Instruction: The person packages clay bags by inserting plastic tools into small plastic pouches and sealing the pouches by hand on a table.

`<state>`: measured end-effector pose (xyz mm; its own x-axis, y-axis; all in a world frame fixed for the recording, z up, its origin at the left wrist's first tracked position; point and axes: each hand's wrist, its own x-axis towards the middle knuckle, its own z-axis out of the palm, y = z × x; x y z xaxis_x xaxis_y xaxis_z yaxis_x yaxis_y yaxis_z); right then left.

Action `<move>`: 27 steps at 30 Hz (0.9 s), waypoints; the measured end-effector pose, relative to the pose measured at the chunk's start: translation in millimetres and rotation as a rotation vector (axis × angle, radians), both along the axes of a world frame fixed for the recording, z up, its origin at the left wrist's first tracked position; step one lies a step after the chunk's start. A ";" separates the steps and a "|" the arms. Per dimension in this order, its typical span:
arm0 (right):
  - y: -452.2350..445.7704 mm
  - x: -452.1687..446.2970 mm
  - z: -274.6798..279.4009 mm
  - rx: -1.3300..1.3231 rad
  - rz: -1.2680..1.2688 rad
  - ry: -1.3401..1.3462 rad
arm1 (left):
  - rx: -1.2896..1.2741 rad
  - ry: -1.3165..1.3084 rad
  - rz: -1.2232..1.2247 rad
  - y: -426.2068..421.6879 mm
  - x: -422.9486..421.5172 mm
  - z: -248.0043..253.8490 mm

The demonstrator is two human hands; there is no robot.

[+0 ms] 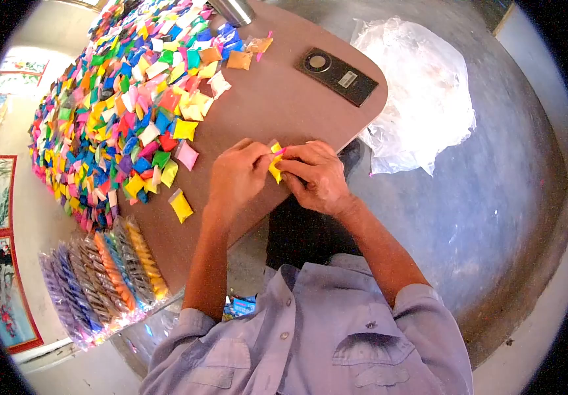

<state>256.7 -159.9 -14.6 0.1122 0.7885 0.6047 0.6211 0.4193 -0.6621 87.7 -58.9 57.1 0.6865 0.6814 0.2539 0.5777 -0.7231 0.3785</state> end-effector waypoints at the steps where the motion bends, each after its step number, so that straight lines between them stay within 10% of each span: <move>1: 0.3 -0.8 0.3 -0.006 0.001 0.002 | 0.006 0.048 -0.035 -1.9 0.3 1.3; 27: 3.3 -4.9 -2.0 0.039 -0.042 0.005 | -0.193 -0.332 0.288 -30.5 -35.2 -29.8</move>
<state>251.7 -156.7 -16.6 0.1479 0.7591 0.6339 0.6352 0.4184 -0.6492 52.5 -89.5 27.3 0.3660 0.8883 0.2774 0.5694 -0.4495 0.6883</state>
